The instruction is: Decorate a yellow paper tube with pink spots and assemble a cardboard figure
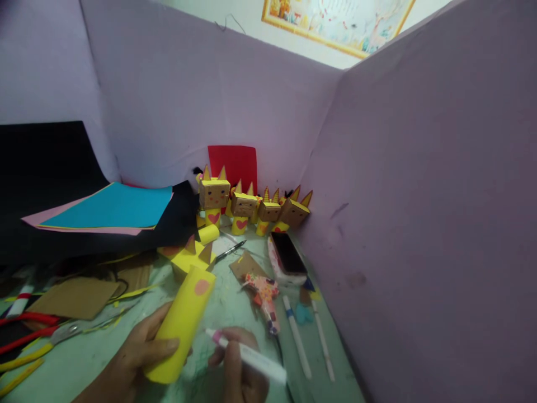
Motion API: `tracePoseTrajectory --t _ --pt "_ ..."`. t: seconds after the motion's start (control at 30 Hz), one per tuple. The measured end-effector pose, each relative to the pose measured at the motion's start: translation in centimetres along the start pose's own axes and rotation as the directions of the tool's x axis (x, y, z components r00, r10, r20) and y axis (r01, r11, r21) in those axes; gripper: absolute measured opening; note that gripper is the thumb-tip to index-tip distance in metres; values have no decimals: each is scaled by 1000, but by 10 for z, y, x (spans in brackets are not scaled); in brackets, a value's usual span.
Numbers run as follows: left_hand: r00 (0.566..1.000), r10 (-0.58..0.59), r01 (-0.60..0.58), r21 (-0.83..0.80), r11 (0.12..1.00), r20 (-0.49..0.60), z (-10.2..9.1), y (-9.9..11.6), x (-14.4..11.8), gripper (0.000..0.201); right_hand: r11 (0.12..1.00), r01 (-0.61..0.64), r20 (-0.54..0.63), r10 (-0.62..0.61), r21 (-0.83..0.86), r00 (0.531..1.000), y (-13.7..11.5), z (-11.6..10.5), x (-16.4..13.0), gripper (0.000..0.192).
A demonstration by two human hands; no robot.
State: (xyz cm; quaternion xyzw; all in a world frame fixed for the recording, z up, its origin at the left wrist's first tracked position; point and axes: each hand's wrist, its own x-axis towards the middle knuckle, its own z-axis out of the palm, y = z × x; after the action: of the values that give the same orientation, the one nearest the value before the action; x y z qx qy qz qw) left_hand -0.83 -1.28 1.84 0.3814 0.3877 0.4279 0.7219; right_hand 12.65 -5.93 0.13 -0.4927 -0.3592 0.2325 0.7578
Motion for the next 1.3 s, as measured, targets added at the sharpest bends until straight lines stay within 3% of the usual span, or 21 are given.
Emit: tracePoseTrajectory --t 0.3,0.5,0.67,0.77,0.87,0.93,1.03,1.2,1.3 --pt "1000 -23 23 -35 999 0 9 3 0 47 998 51 67 -48 -46 997 0 -4 1 30" --pt "999 2 -1 -18 1000 37 14 9 -4 48 993 103 102 -96 -65 990 3 -9 5 32" --pt "994 -101 104 -77 992 41 16 9 -13 50 971 232 11 -232 -50 973 8 -15 13 28" --pt "989 -143 144 -108 984 24 13 5 -15 55 985 174 -44 -173 22 984 6 -12 19 29" --pt "995 -91 95 -94 991 51 8 -5 -11 50 992 40 -36 -35 121 999 -4 -1 25 34" --pt "996 -14 21 -82 996 83 4 -11 -7 47 986 -35 -6 36 165 999 -12 8 28 38" --pt "992 68 -59 -79 995 106 2 -17 -2 50 992 -80 97 70 100 993 -16 15 28 38" --pt "989 80 -63 -133 989 125 5 -14 -6 59 985 -152 368 113 79 923 -4 13 15 55" --pt "979 65 -34 -164 986 193 6 -11 -10 59 976 -194 446 131 99 885 2 11 10 61"
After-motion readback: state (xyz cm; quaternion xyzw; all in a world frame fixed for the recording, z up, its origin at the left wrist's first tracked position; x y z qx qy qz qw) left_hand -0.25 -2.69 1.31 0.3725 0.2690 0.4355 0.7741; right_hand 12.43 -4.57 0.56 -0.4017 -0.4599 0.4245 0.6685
